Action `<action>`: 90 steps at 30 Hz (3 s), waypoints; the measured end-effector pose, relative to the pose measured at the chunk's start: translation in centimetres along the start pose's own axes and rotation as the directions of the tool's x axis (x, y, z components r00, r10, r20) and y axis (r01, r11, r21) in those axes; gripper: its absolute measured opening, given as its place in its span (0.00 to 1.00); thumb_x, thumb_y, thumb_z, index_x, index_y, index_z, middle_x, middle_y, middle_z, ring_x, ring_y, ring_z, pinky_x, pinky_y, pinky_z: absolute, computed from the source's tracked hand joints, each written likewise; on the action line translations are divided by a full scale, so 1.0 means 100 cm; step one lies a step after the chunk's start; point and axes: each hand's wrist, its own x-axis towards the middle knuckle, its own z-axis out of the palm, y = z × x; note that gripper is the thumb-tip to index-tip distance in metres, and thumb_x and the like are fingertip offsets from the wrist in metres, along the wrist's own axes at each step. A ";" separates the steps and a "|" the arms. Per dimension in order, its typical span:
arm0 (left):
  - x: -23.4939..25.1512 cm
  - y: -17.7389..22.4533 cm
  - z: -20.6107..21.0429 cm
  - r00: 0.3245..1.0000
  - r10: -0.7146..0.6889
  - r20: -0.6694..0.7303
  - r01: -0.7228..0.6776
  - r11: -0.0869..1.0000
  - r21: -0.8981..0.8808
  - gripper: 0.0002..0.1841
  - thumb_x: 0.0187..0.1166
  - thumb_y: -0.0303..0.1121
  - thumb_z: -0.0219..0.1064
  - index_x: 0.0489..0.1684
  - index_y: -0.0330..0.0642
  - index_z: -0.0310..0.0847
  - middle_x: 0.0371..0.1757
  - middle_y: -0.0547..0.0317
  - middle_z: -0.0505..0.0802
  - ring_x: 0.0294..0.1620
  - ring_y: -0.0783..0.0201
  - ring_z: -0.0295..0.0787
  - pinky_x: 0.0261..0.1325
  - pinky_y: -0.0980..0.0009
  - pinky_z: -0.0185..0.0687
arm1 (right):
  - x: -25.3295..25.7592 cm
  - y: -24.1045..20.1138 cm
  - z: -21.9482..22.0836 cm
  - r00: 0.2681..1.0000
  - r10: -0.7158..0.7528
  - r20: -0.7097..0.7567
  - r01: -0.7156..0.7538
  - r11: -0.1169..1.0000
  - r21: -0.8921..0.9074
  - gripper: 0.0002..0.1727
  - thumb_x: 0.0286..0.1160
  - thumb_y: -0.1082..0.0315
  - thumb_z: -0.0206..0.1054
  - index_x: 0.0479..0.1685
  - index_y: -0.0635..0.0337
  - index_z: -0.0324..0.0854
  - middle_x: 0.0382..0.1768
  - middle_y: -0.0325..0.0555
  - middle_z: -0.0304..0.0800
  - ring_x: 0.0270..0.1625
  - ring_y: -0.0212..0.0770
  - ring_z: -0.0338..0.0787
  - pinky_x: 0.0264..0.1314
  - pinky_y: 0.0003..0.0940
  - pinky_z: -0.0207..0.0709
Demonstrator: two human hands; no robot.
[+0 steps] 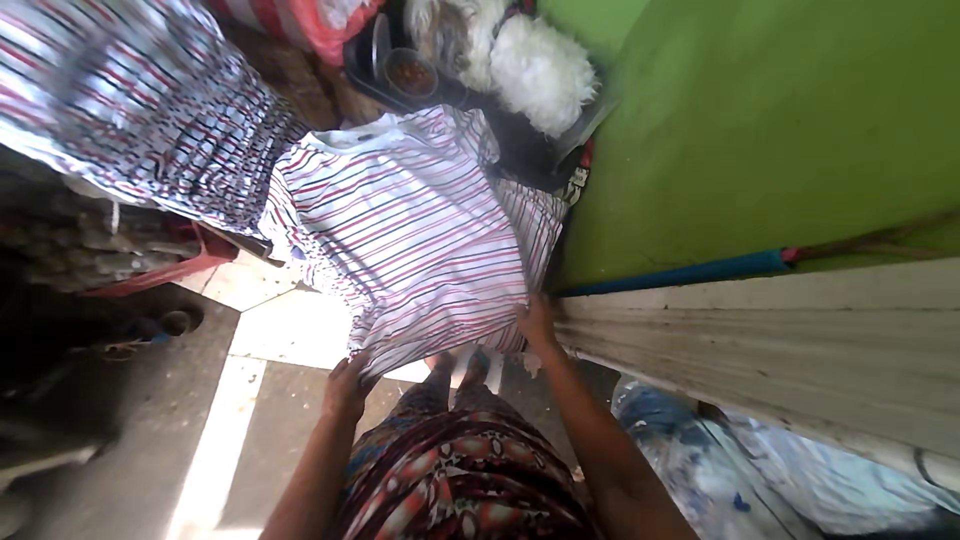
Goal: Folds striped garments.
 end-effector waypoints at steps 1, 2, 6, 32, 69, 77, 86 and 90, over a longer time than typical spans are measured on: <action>-0.001 0.000 0.000 1.000 0.000 -0.005 0.000 1.000 0.003 0.15 0.89 0.33 0.59 0.66 0.33 0.72 0.47 0.50 0.87 0.39 0.66 0.86 0.40 0.69 0.85 | 0.002 0.004 0.000 1.000 -0.008 0.005 0.008 1.000 0.026 0.25 0.85 0.67 0.63 0.74 0.78 0.73 0.78 0.76 0.70 0.80 0.66 0.74 0.84 0.52 0.66; -0.001 0.001 0.001 1.000 0.002 -0.006 -0.001 1.000 0.008 0.15 0.89 0.33 0.59 0.66 0.33 0.72 0.46 0.50 0.87 0.39 0.66 0.86 0.40 0.69 0.85 | 0.002 0.006 -0.001 1.000 -0.021 0.005 0.020 0.999 0.030 0.25 0.85 0.67 0.63 0.73 0.79 0.73 0.77 0.76 0.72 0.80 0.66 0.74 0.84 0.52 0.66; -0.003 0.000 0.001 1.000 0.023 0.007 -0.023 0.999 0.035 0.16 0.89 0.33 0.58 0.67 0.32 0.72 0.48 0.49 0.86 0.40 0.65 0.85 0.41 0.68 0.84 | -0.007 -0.003 -0.005 0.998 -0.056 -0.022 0.056 0.998 -0.006 0.24 0.84 0.67 0.62 0.70 0.79 0.76 0.73 0.77 0.75 0.78 0.66 0.76 0.83 0.51 0.67; 0.001 0.002 0.004 0.999 0.021 0.025 -0.023 0.998 0.058 0.15 0.89 0.33 0.59 0.65 0.33 0.72 0.46 0.52 0.86 0.37 0.67 0.85 0.39 0.70 0.84 | -0.013 -0.057 -0.067 0.986 -0.108 0.125 0.095 0.990 0.100 0.20 0.85 0.71 0.62 0.69 0.74 0.76 0.62 0.72 0.85 0.65 0.63 0.86 0.71 0.58 0.76; -0.001 -0.001 0.004 1.000 0.022 0.015 -0.023 0.998 0.062 0.18 0.90 0.34 0.58 0.69 0.30 0.70 0.51 0.46 0.86 0.40 0.64 0.84 0.43 0.67 0.83 | 0.016 -0.019 -0.010 0.993 0.103 0.056 -0.097 0.990 -0.105 0.30 0.91 0.61 0.55 0.81 0.79 0.65 0.83 0.75 0.65 0.88 0.64 0.65 0.90 0.50 0.57; 0.003 -0.002 0.001 0.995 -0.079 0.059 0.076 0.996 0.054 0.19 0.90 0.35 0.59 0.70 0.29 0.71 0.52 0.42 0.86 0.42 0.61 0.84 0.46 0.65 0.83 | 0.025 0.000 -0.001 0.999 0.005 -0.040 -0.004 1.000 0.019 0.38 0.86 0.54 0.64 0.84 0.77 0.62 0.79 0.75 0.71 0.84 0.67 0.71 0.88 0.55 0.61; -0.006 0.010 0.007 1.000 -0.002 -0.001 0.002 0.980 0.197 0.22 0.92 0.35 0.56 0.78 0.30 0.64 0.55 0.36 0.84 0.43 0.55 0.82 0.45 0.61 0.81 | 0.005 0.000 -0.015 0.998 0.041 0.057 -0.059 0.927 0.371 0.32 0.87 0.62 0.64 0.82 0.75 0.64 0.75 0.72 0.76 0.79 0.59 0.78 0.85 0.51 0.66; -0.021 0.031 0.005 0.978 0.209 0.000 -0.208 0.971 0.117 0.28 0.92 0.33 0.55 0.88 0.37 0.53 0.61 0.33 0.85 0.45 0.55 0.86 0.47 0.58 0.83 | -0.003 -0.010 -0.019 0.987 0.117 0.109 -0.159 0.799 0.580 0.32 0.86 0.62 0.64 0.84 0.70 0.63 0.74 0.68 0.77 0.75 0.57 0.80 0.78 0.54 0.73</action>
